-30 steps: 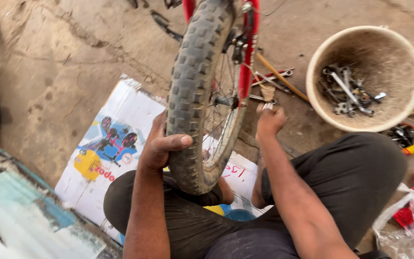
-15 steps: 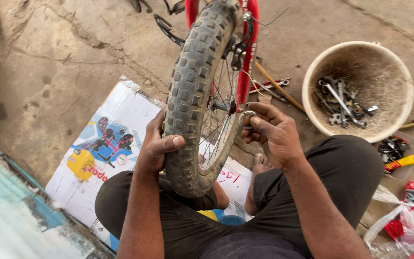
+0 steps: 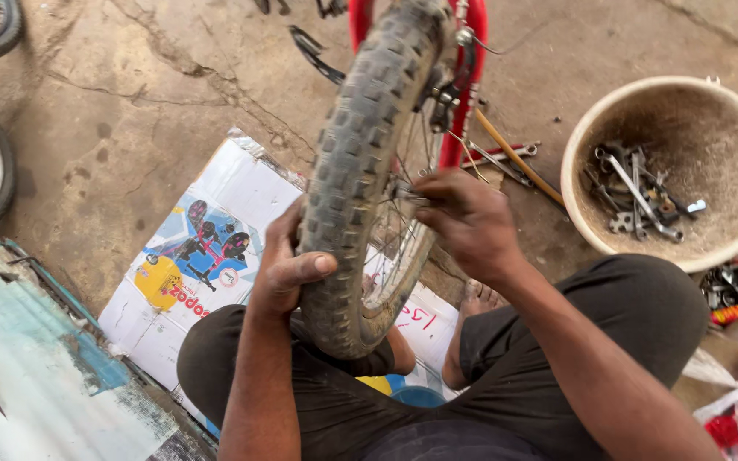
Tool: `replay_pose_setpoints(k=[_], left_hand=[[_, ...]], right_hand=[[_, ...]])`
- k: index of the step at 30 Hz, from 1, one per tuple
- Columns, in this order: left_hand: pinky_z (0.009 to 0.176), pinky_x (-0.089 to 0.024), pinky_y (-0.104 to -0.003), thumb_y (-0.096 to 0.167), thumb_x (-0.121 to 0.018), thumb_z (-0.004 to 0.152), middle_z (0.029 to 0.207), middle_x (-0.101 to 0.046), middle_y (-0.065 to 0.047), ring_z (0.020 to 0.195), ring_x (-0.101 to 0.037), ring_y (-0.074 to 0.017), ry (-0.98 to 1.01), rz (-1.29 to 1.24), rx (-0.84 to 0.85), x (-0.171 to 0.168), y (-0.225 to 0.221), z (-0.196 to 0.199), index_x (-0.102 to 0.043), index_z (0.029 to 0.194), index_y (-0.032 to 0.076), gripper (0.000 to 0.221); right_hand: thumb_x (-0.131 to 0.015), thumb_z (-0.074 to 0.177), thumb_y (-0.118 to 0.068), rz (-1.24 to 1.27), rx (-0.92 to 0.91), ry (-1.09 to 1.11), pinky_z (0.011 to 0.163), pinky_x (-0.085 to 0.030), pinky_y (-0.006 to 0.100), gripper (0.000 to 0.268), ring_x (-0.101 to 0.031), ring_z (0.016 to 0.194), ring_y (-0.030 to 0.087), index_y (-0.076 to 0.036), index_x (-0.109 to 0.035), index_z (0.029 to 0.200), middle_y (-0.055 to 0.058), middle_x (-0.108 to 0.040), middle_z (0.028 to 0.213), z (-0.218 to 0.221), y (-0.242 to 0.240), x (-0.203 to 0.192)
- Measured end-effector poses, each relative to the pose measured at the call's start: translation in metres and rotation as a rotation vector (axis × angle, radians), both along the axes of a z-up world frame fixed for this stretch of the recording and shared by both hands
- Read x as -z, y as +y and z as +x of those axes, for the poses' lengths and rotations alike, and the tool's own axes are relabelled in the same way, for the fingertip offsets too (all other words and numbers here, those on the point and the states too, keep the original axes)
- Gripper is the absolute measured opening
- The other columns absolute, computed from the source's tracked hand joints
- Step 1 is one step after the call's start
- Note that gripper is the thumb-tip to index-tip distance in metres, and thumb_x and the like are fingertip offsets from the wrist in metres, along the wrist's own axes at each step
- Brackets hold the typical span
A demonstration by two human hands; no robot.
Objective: The person tightens and adjusts the spokes on a bicycle wheel, spins the wheel to check alignment, and manipulates the valve and rim.
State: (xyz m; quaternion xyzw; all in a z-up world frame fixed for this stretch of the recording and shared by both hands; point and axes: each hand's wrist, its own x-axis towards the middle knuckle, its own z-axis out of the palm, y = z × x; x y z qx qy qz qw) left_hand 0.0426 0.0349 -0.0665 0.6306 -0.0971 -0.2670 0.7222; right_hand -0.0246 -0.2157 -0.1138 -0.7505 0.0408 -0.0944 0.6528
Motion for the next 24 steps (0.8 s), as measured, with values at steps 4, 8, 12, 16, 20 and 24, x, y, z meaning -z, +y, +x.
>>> replay_pose_setpoints(k=[4,8,12,16,20,24], left_hand=[[0.095,-0.053,-0.037,0.055,-0.083,0.060,0.117,-0.069,-0.018,0.107,-0.067,-0.0270,-0.033,0.060,-0.039,-0.001,-0.001,-0.001,-0.060,0.136,-0.008,0.102],[0.095,-0.052,-0.038,0.054,-0.085,0.059,0.118,-0.068,-0.019,0.107,-0.065,-0.0272,0.035,0.018,-0.035,-0.002,0.001,-0.003,-0.058,0.136,-0.010,0.104],[0.096,-0.052,-0.038,0.054,-0.086,0.060,0.118,-0.068,-0.020,0.108,-0.065,-0.0287,0.037,0.005,-0.022,-0.002,0.000,-0.002,-0.058,0.136,-0.011,0.105],[0.092,-0.056,-0.041,0.056,-0.084,0.058,0.112,-0.069,-0.021,0.105,-0.068,-0.0306,0.028,0.044,-0.034,0.005,0.003,-0.002,-0.059,0.136,-0.009,0.105],[0.093,-0.056,-0.043,0.056,-0.085,0.058,0.113,-0.069,-0.022,0.105,-0.068,-0.0319,0.036,0.032,-0.027,0.007,0.003,-0.002,-0.058,0.137,-0.009,0.106],[0.094,-0.056,-0.043,0.057,-0.084,0.058,0.113,-0.070,-0.022,0.106,-0.069,-0.0315,0.019,0.037,-0.027,0.004,0.003,-0.003,-0.059,0.137,-0.008,0.106]], right_hand=[[-0.080,0.087,0.003,-0.144,-0.194,-0.265,0.087,-0.062,0.029,0.027,-0.075,0.101,0.018,-0.003,-0.065,0.109,0.008,-0.070,0.121,0.019,0.011,0.013],[-0.081,0.087,0.003,-0.209,-0.086,-0.380,0.087,-0.063,0.032,0.027,-0.073,0.108,0.021,-0.003,-0.065,0.108,0.010,-0.070,0.124,0.021,0.023,0.029],[-0.083,0.086,0.002,-0.384,0.044,-0.472,0.087,-0.064,0.035,0.027,-0.072,0.112,0.025,-0.004,-0.065,0.105,0.012,-0.067,0.128,0.014,0.032,0.021],[-0.082,0.084,0.004,-0.448,0.065,-0.510,0.084,-0.064,0.035,0.027,-0.071,0.113,0.029,-0.002,-0.063,0.101,0.017,-0.065,0.130,0.013,0.032,0.016],[-0.082,0.083,0.005,-0.508,0.073,-0.520,0.082,-0.063,0.035,0.027,-0.070,0.110,0.028,-0.002,-0.062,0.099,0.017,-0.064,0.127,0.010,0.031,0.018],[-0.081,0.082,0.008,-0.609,0.091,-0.564,0.081,-0.059,0.036,0.028,-0.066,0.107,0.027,-0.003,-0.062,0.098,0.016,-0.062,0.124,0.010,0.032,0.013]])
